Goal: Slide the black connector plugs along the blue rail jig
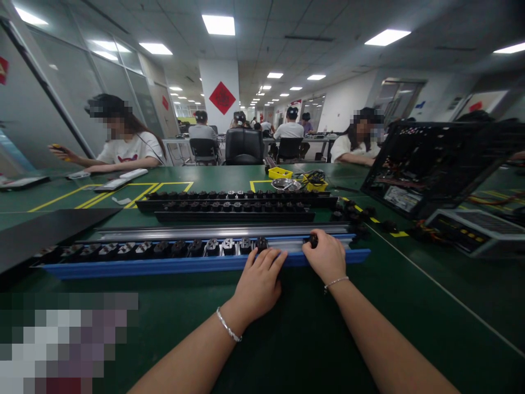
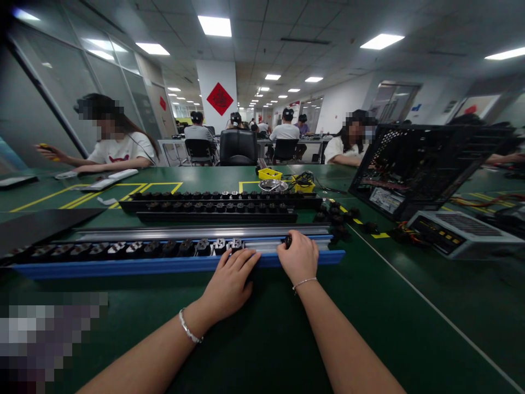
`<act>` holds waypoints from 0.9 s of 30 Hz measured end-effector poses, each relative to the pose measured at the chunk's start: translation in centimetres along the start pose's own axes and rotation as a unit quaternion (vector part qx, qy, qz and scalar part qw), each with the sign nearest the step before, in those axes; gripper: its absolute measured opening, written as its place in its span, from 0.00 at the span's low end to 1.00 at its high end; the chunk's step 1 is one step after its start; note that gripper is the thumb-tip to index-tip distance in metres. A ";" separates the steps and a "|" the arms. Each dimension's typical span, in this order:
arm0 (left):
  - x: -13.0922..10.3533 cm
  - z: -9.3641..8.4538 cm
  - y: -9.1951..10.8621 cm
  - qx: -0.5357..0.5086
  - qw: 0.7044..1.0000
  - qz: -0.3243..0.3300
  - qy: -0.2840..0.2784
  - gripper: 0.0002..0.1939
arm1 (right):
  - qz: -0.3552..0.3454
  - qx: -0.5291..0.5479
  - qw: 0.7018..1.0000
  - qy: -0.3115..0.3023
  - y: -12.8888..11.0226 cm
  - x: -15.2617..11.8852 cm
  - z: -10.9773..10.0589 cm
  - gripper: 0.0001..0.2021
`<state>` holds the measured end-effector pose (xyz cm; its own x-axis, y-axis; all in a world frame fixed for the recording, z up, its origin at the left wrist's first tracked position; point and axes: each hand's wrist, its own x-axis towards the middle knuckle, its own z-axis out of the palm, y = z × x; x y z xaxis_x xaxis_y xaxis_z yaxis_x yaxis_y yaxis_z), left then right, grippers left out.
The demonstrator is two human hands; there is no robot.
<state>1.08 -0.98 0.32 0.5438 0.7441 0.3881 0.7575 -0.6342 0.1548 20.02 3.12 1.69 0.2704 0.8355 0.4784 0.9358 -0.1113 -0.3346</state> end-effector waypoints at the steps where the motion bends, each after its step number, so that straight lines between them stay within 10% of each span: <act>1: 0.0 0.0 0.0 0.001 1.000 -0.001 -0.001 0.32 | 0.000 -0.002 1.000 -0.002 0.0 0.0 0.0 0.14; 27: 0.0 0.3 0.0 -0.015 1.000 -0.006 0.006 0.33 | -0.001 0.001 1.000 -0.001 1.0 0.1 0.0 0.17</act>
<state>1.20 -0.93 0.04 0.5300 0.7494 0.3969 0.7525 -0.6314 0.1874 20.95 3.04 1.40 0.2684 0.8368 0.4773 0.9355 -0.1083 -0.3362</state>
